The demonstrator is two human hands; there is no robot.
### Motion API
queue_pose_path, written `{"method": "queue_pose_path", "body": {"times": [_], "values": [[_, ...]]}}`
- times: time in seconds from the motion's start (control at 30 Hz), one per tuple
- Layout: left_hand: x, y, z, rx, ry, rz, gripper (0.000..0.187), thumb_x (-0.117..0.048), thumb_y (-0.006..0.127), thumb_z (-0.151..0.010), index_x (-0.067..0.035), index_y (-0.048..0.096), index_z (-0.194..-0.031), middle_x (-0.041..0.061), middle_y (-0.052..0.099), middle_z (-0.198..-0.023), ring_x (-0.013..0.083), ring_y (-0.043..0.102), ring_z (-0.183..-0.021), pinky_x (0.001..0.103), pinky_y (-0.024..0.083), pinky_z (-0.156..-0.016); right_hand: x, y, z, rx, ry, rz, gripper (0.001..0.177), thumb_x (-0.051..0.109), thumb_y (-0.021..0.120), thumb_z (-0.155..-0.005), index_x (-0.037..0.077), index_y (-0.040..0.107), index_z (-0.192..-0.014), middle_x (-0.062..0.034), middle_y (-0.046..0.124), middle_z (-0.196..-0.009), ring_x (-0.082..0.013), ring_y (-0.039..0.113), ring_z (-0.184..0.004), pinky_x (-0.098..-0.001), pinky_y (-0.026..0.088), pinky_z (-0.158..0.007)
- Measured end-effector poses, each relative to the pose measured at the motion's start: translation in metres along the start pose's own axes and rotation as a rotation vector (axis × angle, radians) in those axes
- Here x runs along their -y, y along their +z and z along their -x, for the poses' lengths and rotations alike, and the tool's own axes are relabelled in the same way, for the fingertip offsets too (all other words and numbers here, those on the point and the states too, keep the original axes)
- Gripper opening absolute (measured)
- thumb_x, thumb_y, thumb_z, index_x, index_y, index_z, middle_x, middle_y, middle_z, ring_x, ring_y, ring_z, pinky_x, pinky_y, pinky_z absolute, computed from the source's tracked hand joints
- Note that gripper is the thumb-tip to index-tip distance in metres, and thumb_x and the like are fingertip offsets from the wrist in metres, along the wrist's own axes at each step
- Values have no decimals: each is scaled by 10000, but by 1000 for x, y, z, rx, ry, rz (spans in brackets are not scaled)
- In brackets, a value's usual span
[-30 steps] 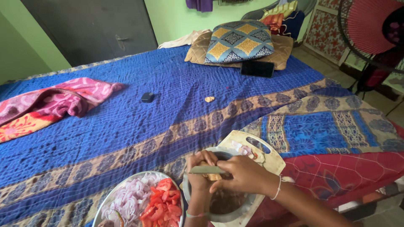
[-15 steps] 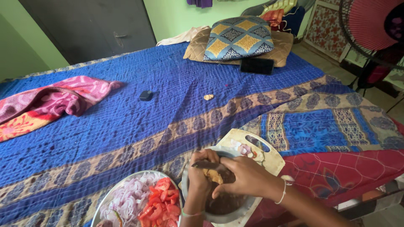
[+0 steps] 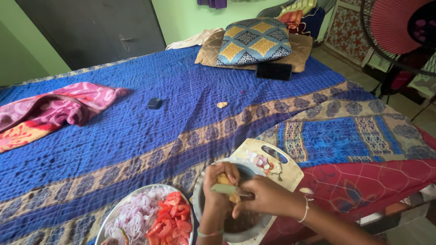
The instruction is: The person cuts onions and other vegetables on a cutting board, then peels and chops ginger while placing prepared ingredients into a metal bowl and a plate.
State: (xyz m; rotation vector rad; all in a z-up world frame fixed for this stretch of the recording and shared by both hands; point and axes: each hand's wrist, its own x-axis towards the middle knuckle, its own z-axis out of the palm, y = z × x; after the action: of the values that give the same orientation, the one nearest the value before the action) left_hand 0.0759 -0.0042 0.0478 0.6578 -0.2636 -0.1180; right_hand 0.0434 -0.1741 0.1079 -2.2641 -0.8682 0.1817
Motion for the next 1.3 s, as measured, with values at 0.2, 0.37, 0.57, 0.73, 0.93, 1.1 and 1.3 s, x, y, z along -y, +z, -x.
{"method": "queue_pose_path", "body": {"times": [0.2, 0.37, 0.57, 0.73, 0.93, 1.1, 1.3], "values": [[0, -7, -1, 18, -26, -2, 482, -372, 442, -938, -26, 483, -605, 151, 480, -584, 236, 449, -564, 333, 366, -545, 20, 5, 5, -34, 32, 11, 492, 585, 785, -776, 94, 748, -775, -144, 614, -593, -306, 658, -574, -409, 473, -579], [-5, -4, 0, -65, -59, 68, 450, -351, 430, -923, -23, 478, -618, 142, 493, -633, 233, 465, -619, 344, 399, -622, 28, -8, 2, -156, -16, 136, 673, 630, 818, -703, -3, 636, -842, -193, 627, -627, -384, 665, -622, -462, 486, -569], [3, -19, -7, -125, -53, -25, 574, -441, 397, -964, -14, 492, -591, 148, 527, -642, 227, 476, -614, 330, 397, -614, 21, -2, 5, -121, -145, 63, 604, 630, 719, -851, 34, 676, -942, -173, 676, -742, -380, 695, -706, -464, 511, -615], [8, -26, -14, -124, -81, -16, 706, -553, 338, -956, -7, 498, -538, 163, 531, -568, 238, 494, -550, 324, 401, -557, 25, 5, 12, -156, -36, 219, 605, 670, 647, -892, 77, 699, -1004, -169, 703, -780, -370, 699, -738, -456, 514, -644], [3, -9, -1, -107, -37, 9, 744, -616, 335, -996, -32, 505, -567, 123, 549, -613, 211, 485, -557, 327, 400, -551, 25, -1, 9, -239, -146, 203, 713, 673, 695, -830, -7, 648, -1042, -216, 708, -827, -400, 705, -749, -468, 532, -618], [-4, -5, -1, -188, -66, -52, 746, -614, 335, -973, -25, 502, -546, 140, 562, -607, 216, 492, -563, 325, 413, -573, 26, -1, 8, -162, -86, 165, 679, 677, 686, -836, 32, 690, -1046, -196, 699, -767, -392, 701, -726, -470, 523, -625], [1, -9, 4, -138, -59, -78, 778, -634, 315, -994, -26, 506, -549, 118, 521, -565, 197, 448, -510, 320, 367, -503, 30, -4, 8, -88, -7, 23, 556, 615, 771, -764, 70, 735, -865, -156, 653, -617, -343, 683, -596, -443, 493, -572]]}}
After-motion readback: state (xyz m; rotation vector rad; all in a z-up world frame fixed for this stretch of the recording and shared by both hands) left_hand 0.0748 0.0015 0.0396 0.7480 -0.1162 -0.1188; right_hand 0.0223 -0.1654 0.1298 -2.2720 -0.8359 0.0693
